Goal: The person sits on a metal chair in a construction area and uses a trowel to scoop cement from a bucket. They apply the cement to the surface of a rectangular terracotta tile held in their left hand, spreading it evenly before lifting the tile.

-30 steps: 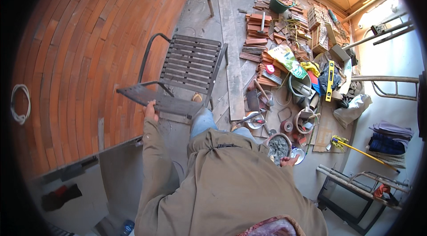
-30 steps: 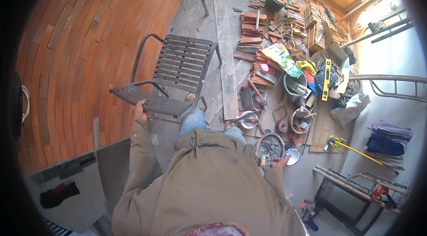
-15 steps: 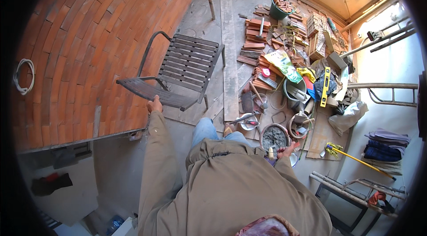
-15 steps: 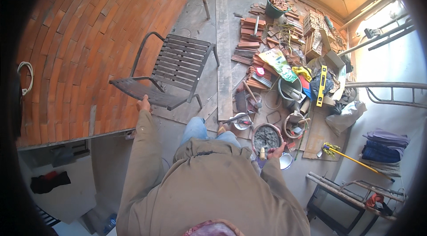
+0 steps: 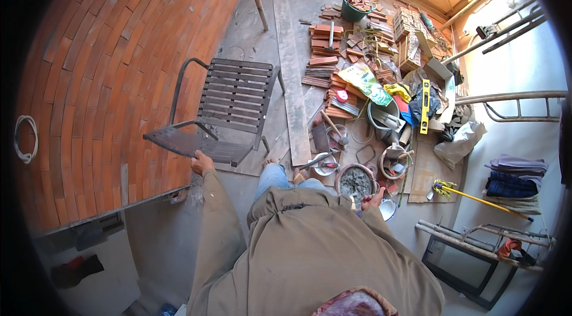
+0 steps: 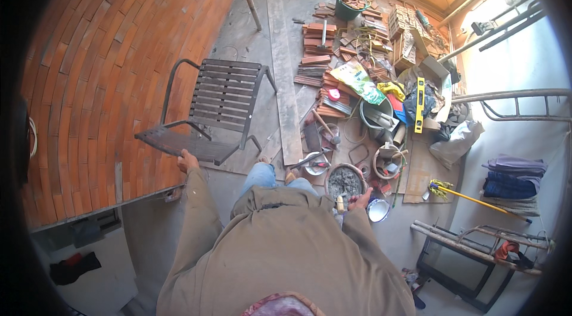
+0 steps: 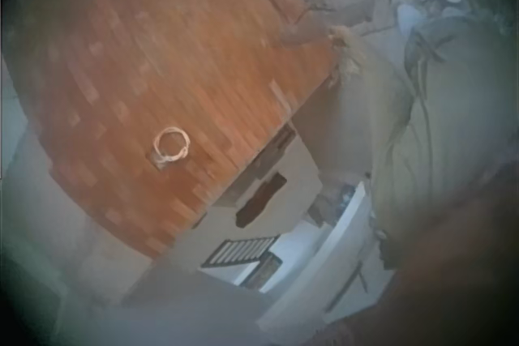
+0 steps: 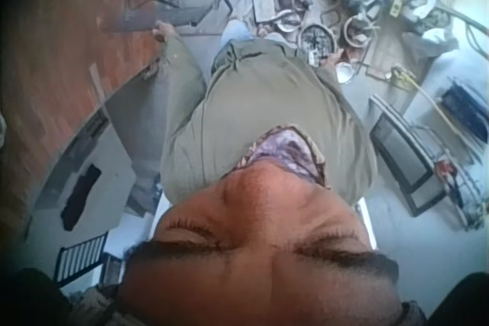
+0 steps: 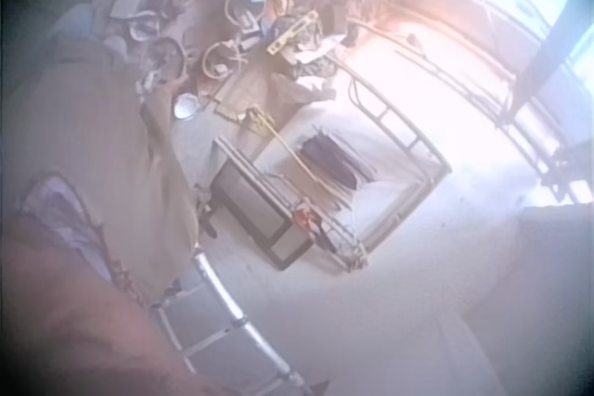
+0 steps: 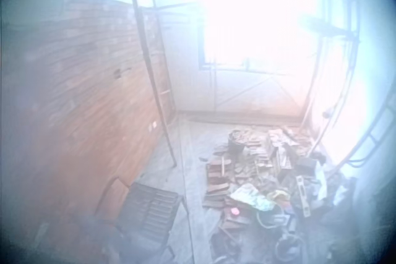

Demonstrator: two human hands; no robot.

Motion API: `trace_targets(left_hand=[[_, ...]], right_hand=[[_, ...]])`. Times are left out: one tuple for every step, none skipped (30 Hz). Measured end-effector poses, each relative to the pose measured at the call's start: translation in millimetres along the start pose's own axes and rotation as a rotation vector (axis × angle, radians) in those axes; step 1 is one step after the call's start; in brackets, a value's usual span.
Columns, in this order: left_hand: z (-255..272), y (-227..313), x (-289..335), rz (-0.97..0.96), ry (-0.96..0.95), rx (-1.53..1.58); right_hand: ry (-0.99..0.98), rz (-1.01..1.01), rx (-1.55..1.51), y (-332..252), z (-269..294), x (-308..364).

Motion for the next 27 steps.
trace_targets(left_hand=[[1.3, -1.2, -0.3, 0.016, -0.005, 0.01], [2.2, 0.9, 0.9, 0.03, -0.015, 0.02], [2.6, 6.3, -1.3, 0.02, -0.043, 0.026], [4.0, 12.2, -5.9, 0.011, -0.071, 0.032], [5.8, 15.5, -12.2, 0.006, -0.094, 0.037], [5.0, 15.7, -18.8, 0.009, -0.096, 0.046], [5.0, 15.2, -25.1, 0.014, -0.098, 0.055], [3.8, 11.9, -28.4, 0.025, -0.099, 0.064], [2.2, 7.3, -32.0, 0.018, -0.095, 0.047], [0.8, 1.8, -34.7, 0.013, -0.09, 0.029], [0.2, -3.2, -37.7, 0.01, -0.083, 0.01], [0.7, 4.9, -27.6, 0.03, -0.104, 0.037], [3.7, 11.3, -17.6, 0.051, -0.125, 0.064], [15.7, 19.3, -9.1, 0.075, -0.134, 0.09], [28.5, 24.8, -6.4, 0.019, -0.038, 0.046], [39.0, 29.9, -3.8, -0.038, 0.056, 0.002], [50.0, 35.2, -3.5, -0.092, 0.152, -0.043], [55.5, 44.5, -3.5, -0.165, 0.238, -0.074], [59.6, 54.8, -3.5, -0.239, 0.323, -0.105], [64.3, 65.5, -3.0, -0.309, 0.41, -0.136], [64.5, 80.1, -2.7, -0.36, 0.403, -0.143], [62.9, 97.8, -2.0, -0.411, 0.395, -0.148], [62.2, 113.1, -4.9, -0.461, 0.4, -0.16], [55.2, 125.7, -10.9, -0.499, 0.366, -0.185], [47.5, 138.7, -16.9, -0.537, 0.333, -0.21], [35.2, 152.9, -21.8, -0.574, 0.289, -0.229], [20.6, 163.2, -27.2, -0.602, 0.257, -0.17]], right_hand=[[0.004, -0.003, 0.001, 0.4, 2.2, 0.2], [0.025, 0.0, -0.007, 0.9, 6.5, -2.1], [0.045, 0.004, -0.015, 1.9, 10.2, -4.5], [0.065, 0.009, -0.023, 2.7, 14.7, -6.5], [0.066, 0.018, -0.023, 4.3, 17.5, -7.2], [0.067, 0.027, -0.022, 6.1, 21.1, -7.5], [0.068, 0.036, -0.02, 8.1, 25.2, -7.4], [0.066, 0.049, -0.012, 6.9, 27.8, -7.8], [0.072, 0.04, 0.001, 9.1, 31.2, -9.8], [0.085, 0.025, 0.0, 9.7, 32.1, -12.7], [0.099, 0.01, 0.002, 11.3, 30.5, -12.0], [0.125, 0.01, -0.007, 4.9, 36.4, -15.1], [0.15, 0.028, -0.024, -0.4, 41.3, -17.8], [0.158, 0.023, -0.026, -1.6, 42.1, -16.1], [0.164, 0.013, -0.023, 0.3, 40.6, -12.1], [0.172, 0.005, -0.021, 1.5, 37.7, -8.5], [0.195, 0.013, -0.009, 1.6, 32.9, -2.7], [0.194, 0.019, -0.006, -0.6, 28.4, 1.5], [0.193, 0.026, -0.002, -3.4, 24.1, 6.1], [0.19, 0.032, 0.003, -7.3, 18.3, 10.4], [0.166, -0.01, -0.016, -11.5, 13.7, 11.3], [0.201, 0.008, -0.027, -16.7, 7.7, 11.6], [0.233, 0.015, -0.032, -15.6, -0.5, 16.3], [0.264, 0.022, -0.038, -15.4, -13.5, 23.7], [0.321, 0.009, -0.043, -15.5, -26.6, 27.1], [0.273, 0.053, -0.035, -17.5, -41.4, 28.1], [0.223, 0.099, -0.021, -19.4, -54.2, 29.2]])
Point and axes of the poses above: each hand's wrist, its own x-axis away from the middle knuckle, its own z-axis out of the back of the hand, y = z × x, the point moved 4 cm from there along -x, towards the middle knuckle, and after that the axes turned 13 degrees about -x, right-handed, at the moved point
